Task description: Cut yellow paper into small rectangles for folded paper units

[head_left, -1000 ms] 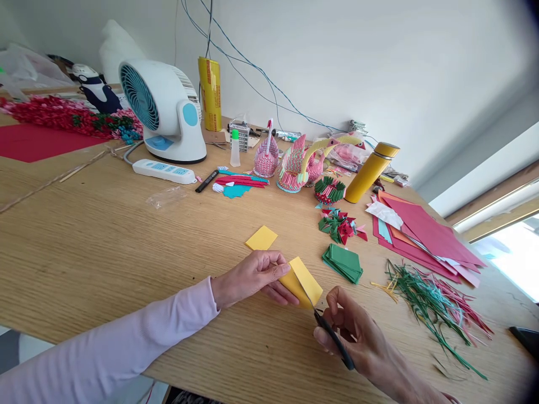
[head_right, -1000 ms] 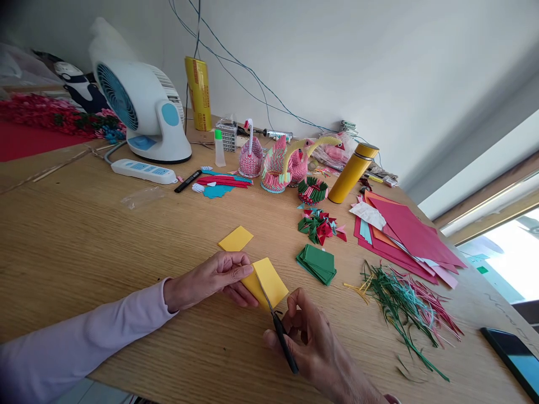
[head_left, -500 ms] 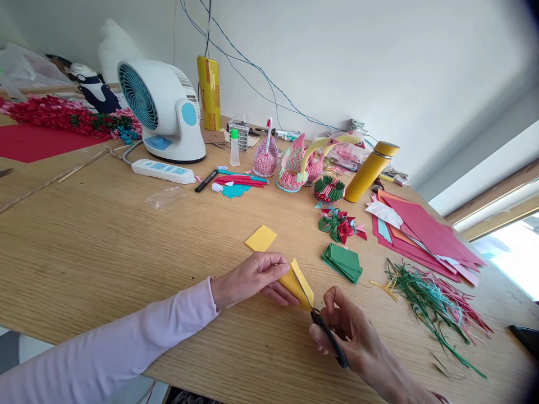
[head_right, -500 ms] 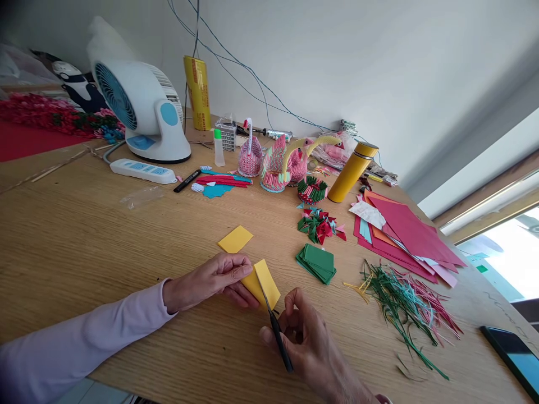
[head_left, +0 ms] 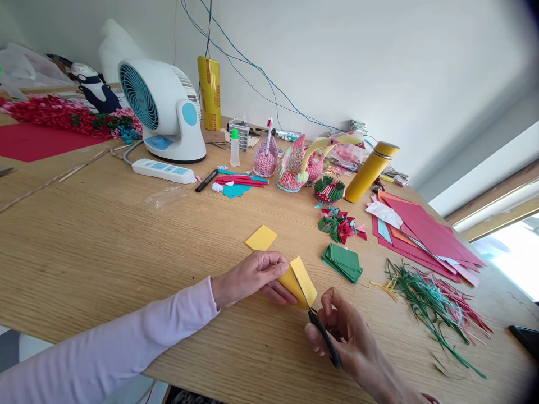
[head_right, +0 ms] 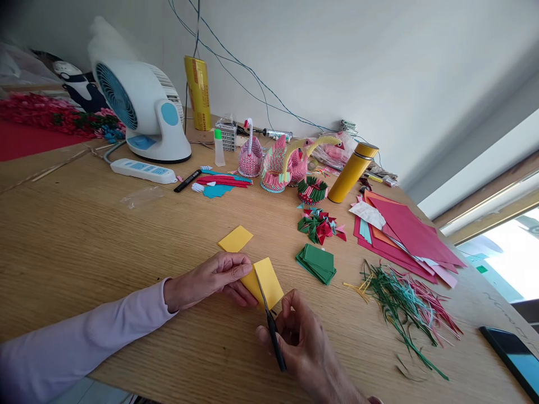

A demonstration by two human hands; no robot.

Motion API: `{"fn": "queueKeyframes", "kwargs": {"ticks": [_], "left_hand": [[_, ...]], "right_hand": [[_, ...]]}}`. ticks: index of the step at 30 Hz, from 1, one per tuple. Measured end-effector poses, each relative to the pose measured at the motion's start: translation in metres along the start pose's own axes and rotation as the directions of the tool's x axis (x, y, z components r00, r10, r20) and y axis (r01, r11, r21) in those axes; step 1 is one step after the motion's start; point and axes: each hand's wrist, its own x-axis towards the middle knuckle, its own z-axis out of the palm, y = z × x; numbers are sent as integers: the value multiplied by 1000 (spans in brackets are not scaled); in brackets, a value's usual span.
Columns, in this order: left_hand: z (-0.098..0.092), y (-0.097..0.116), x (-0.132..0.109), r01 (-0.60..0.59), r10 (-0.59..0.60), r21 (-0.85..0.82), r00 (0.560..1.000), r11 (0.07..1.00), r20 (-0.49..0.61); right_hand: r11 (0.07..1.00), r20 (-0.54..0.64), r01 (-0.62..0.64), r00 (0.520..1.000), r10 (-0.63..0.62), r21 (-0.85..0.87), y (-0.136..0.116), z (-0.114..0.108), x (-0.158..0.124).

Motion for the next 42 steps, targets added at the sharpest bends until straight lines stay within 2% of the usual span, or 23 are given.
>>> {"fn": "queueKeyframes", "kwargs": {"ticks": [9, 15, 17, 25, 31, 36, 42], "left_hand": [[0, 3, 1, -18, 18, 87, 1000, 996, -4], [0, 7, 0, -25, 29, 104, 999, 994, -36], [0, 8, 0, -26, 31, 105, 999, 994, -42], [0, 8, -2, -35, 40, 131, 999, 991, -33], [2, 6, -2, -22, 23, 129, 1000, 991, -6], [7, 5, -1, 8, -8, 84, 1000, 996, 4], [7, 4, -2, 14, -13, 51, 1000, 999, -21]], "right_hand": [[996, 22, -19, 1000, 21, -88, -11, -2, -1], [936, -10, -15, 1000, 12, -352, -18, -7, -3], [929, -5, -13, 1000, 12, -371, -20, -9, -4], [964, 111, -80, 988, 111, -253, -31, -13, -6], [967, 99, -55, 992, 81, -248, -30, -13, -4], [994, 56, -52, 997, 58, -97, -23, -5, 1], [999, 73, -34, 997, 32, 25, -20, -1, 2]]}}
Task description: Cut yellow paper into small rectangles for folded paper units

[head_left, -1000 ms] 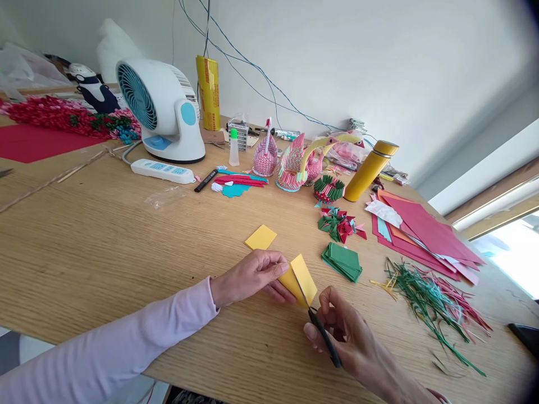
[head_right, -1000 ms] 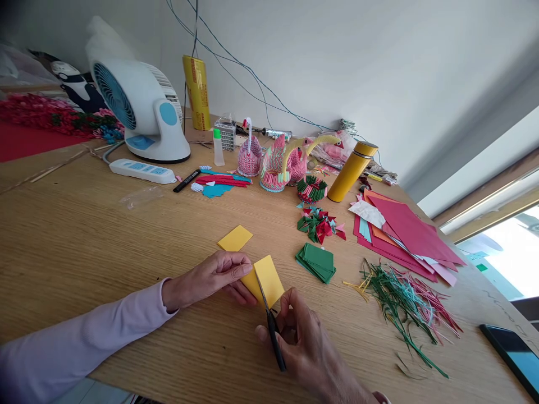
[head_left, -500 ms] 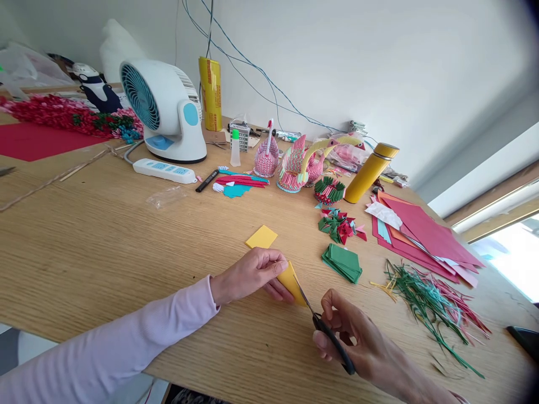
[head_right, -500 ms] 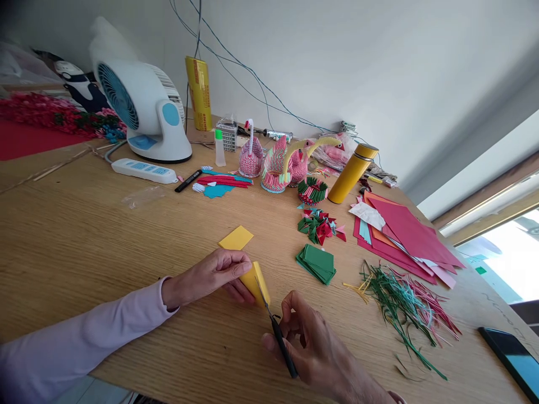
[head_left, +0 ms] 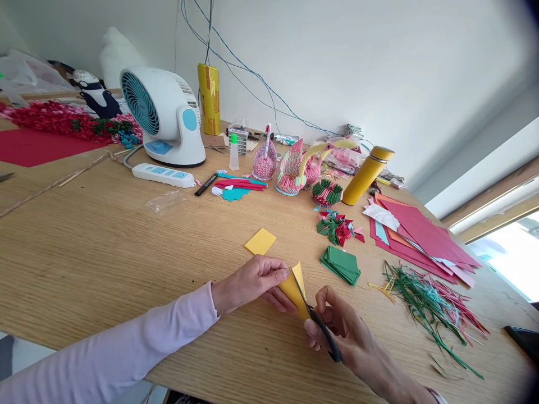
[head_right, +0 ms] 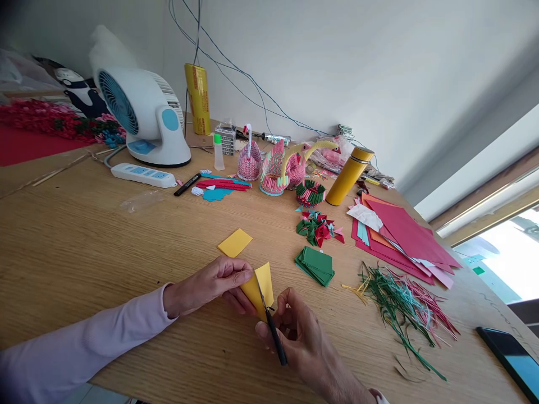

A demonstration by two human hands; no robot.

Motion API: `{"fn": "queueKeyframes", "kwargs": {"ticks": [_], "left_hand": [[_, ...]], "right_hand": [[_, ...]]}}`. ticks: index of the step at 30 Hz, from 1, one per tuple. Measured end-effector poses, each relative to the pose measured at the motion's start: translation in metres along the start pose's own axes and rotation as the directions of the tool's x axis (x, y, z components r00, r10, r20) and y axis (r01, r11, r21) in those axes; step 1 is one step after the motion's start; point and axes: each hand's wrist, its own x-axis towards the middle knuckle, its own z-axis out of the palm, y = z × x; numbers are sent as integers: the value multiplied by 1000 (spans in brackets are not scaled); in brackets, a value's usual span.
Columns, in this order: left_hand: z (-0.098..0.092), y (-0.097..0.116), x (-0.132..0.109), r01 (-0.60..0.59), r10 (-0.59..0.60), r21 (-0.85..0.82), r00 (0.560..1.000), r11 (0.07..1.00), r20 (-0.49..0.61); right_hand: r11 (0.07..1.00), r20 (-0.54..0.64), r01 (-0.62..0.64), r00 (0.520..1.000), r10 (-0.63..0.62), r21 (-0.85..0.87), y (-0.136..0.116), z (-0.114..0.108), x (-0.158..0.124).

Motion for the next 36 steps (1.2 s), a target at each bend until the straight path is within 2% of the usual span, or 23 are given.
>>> {"fn": "queueKeyframes", "kwargs": {"ticks": [14, 30, 36], "left_hand": [[0, 1, 0, -18, 20, 52, 999, 999, -31], [-2, -1, 3, -1, 4, 59, 999, 998, -54], [-1, -2, 3, 4, -3, 27, 999, 1000, -49]], "right_hand": [[995, -41, 8, 999, -13, -102, 5, 1, 6], [994, -86, 70, 994, -63, 84, 7, 12, 4], [990, -88, 52, 995, -41, 132, 6, 11, 8]]}}
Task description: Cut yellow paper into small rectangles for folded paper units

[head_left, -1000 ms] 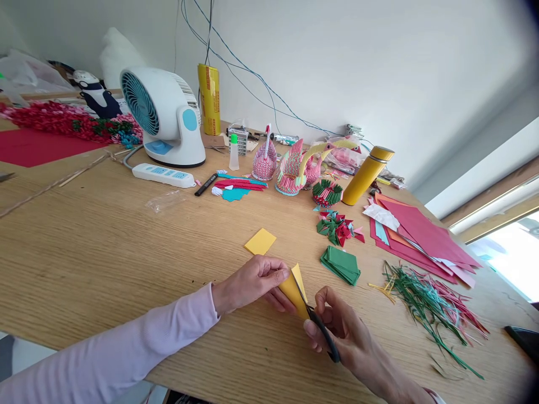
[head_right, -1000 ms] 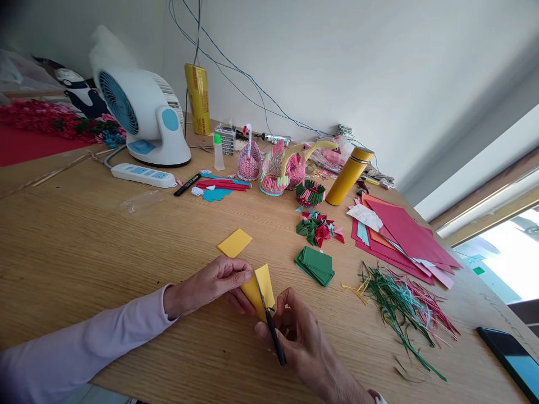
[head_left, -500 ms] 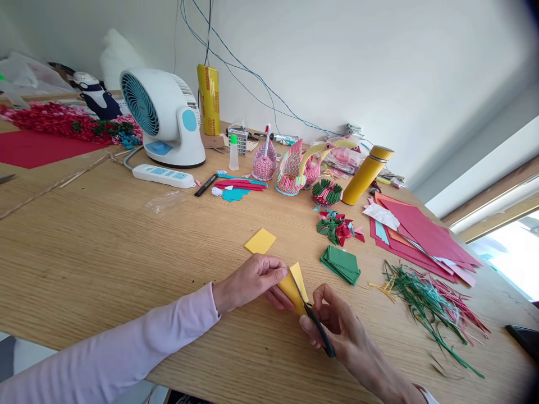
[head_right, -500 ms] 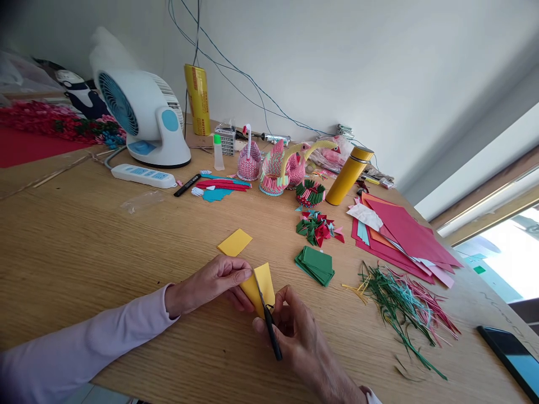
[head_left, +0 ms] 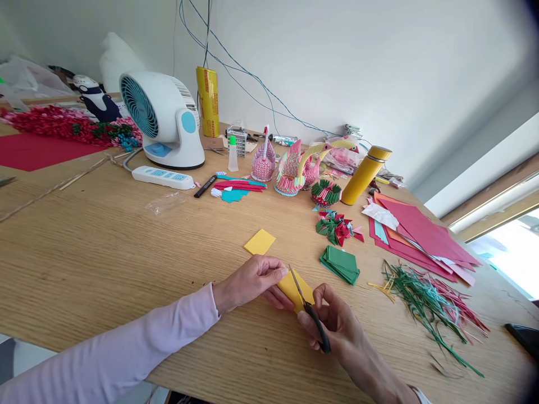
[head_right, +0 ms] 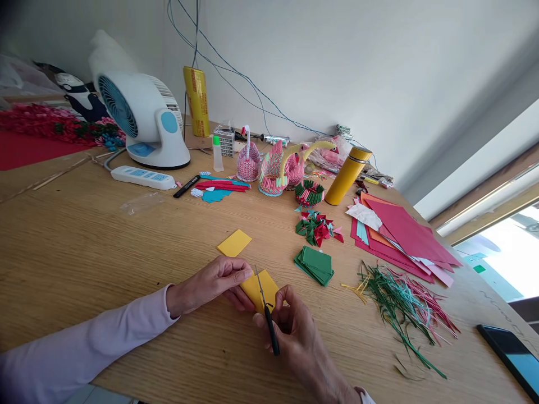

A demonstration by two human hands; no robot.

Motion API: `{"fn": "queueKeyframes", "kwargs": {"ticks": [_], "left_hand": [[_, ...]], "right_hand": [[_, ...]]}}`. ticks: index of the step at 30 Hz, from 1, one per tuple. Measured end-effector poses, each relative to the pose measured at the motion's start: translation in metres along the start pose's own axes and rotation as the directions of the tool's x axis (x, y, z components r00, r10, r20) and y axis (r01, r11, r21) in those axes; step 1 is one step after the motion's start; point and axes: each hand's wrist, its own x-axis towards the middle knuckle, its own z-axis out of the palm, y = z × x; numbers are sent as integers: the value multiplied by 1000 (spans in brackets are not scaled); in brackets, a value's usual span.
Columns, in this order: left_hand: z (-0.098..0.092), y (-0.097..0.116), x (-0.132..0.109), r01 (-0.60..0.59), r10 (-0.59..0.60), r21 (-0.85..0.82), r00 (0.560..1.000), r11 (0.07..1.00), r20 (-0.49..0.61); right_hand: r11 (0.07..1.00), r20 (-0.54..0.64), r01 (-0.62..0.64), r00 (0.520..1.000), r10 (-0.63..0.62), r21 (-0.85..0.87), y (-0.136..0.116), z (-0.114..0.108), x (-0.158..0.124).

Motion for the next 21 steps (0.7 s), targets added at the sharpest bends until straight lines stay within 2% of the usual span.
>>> {"fn": "queueKeyframes", "kwargs": {"ticks": [3, 6, 8, 10, 12, 16, 19, 21], "left_hand": [[-4, 2, -1, -15, 13, -75, 1000, 997, -26], [-10, 6, -2, -38, 29, -164, 998, 986, -58], [-13, 9, -2, -43, 25, -208, 996, 977, -87], [-11, 10, -2, -41, 10, -257, 993, 966, -119], [-6, 8, 0, -51, 2, -314, 988, 948, -154], [9, 1, 5, -127, 47, -375, 976, 918, -215], [15, -2, 5, -153, 76, -345, 971, 926, -225], [14, -2, 3, -144, 85, -286, 974, 947, -209]], "right_hand": [[998, -8, -7, 1000, 6, -69, 3, -14, 0], [977, -98, 2, 995, -23, -214, 6, -37, -5], [977, -165, 30, 984, -65, -210, 5, -48, -8], [988, -202, 79, 974, -104, -130, 1, -52, -9], [992, -225, 118, 966, -127, -55, -6, -46, -5], [981, -280, 179, 948, -154, 67, -17, -17, 9], [954, -311, 236, 935, -170, 187, -20, -4, 21], [936, -339, 264, 924, -177, 233, -21, -4, 26]]}}
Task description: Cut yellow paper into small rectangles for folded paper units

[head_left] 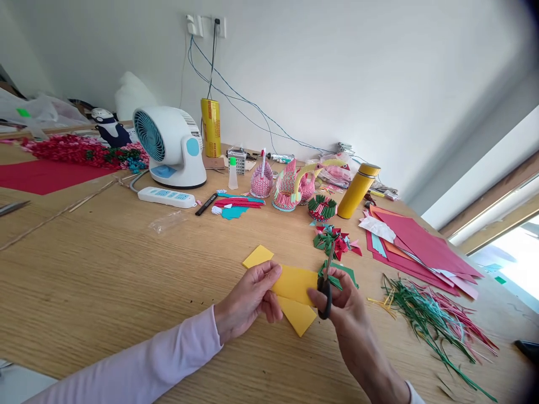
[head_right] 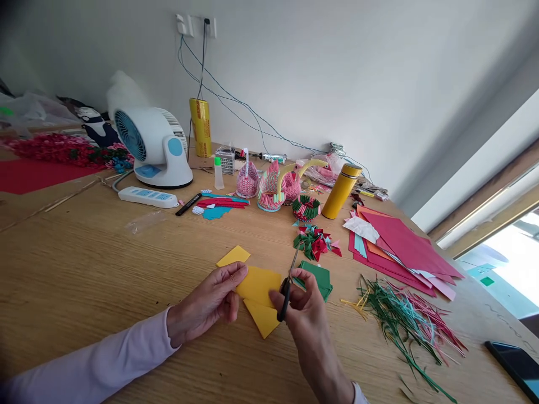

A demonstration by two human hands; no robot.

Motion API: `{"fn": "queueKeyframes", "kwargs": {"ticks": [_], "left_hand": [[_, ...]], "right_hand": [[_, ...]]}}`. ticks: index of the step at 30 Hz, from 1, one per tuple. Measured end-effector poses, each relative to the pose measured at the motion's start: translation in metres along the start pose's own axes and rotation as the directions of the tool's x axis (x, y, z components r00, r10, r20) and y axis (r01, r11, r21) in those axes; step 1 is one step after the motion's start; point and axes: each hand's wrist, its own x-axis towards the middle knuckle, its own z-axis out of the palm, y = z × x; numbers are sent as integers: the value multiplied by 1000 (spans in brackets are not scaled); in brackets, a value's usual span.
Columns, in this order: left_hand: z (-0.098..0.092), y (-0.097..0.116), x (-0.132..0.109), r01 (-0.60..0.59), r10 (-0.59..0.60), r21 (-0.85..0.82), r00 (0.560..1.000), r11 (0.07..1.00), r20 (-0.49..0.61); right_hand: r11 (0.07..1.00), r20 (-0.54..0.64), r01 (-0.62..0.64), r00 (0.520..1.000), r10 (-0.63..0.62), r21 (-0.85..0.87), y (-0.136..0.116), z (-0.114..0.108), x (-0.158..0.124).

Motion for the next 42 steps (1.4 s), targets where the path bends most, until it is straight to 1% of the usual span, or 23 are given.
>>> {"fn": "queueKeyframes", "kwargs": {"ticks": [3, 5, 8, 10, 12, 13, 15, 17, 19, 22, 24, 26, 28, 30, 32, 35, 37, 39, 42], "left_hand": [[-6, 8, -2, 0, -6, 109, 998, 994, 57], [-12, 16, -2, 13, -30, 177, 995, 984, 92], [-19, 27, 3, 5, -59, 341, 988, 940, 146], [-19, 31, 9, -31, -72, 438, 973, 898, 218], [-16, 32, 14, -58, -90, 463, 953, 884, 290], [-13, 32, 16, -64, -87, 450, 948, 890, 307], [-8, 30, 17, -77, -40, 403, 961, 912, 274], [-2, 26, 16, -92, 25, 361, 982, 928, 185], [2, 20, 14, -119, 91, 335, 991, 935, 98], [7, 11, 10, -192, 196, 310, 980, 931, 17], [9, 7, 9, -220, 235, 301, 972, 928, -16], [9, 7, 8, -215, 230, 301, 973, 929, -15], [7, 9, 8, -184, 178, 285, 983, 941, 47], [6, 12, 9, -130, 99, 262, 987, 956, 127], [6, 15, 10, -84, 48, 244, 987, 966, 150], [7, 17, 9, -89, 69, 222, 993, 971, 97], [8, 18, 8, -105, 95, 204, 994, 973, 57], [9, 17, 7, -100, 99, 184, 995, 978, 17], [9, 16, 6, -86, 88, 166, 996, 982, -10]], "right_hand": [[1000, -19, -10, 1000, 10, 13, -5, -5, 7], [999, 4, -39, 999, 39, -25, -11, -9, 12], [992, 132, -70, 988, 84, -109, -21, -11, 17], [982, 235, -82, 964, 122, -170, -28, -11, 22], [975, 285, -78, 949, 137, -209, -33, -11, 25], [975, 281, -65, 951, 125, -213, -34, -11, 26], [983, 234, -31, 970, 74, -183, -33, -11, 26], [990, 174, -12, 984, 36, -139, -28, -11, 23], [994, 148, -17, 988, 33, -107, -21, -9, 17], [997, 141, -33, 989, 41, -65, -11, -5, 9], [999, 142, -41, 989, 45, -32, -9, -2, 7], [999, 147, -44, 988, 47, -20, -12, 0, 7], [998, 159, -51, 986, 57, -38, -17, 0, 8], [996, 179, -63, 981, 74, -68, -21, 0, 11], [995, 182, -58, 981, 73, -87, -24, -1, 12], [993, 134, 25, 991, -9, -112, -25, -5, 9], [982, 112, 78, 992, -59, -173, -26, -9, 2], [957, 151, 76, 988, -34, -279, -27, -14, -8], [885, 205, 57, 978, 44, -462, -25, -24, -24]]}}
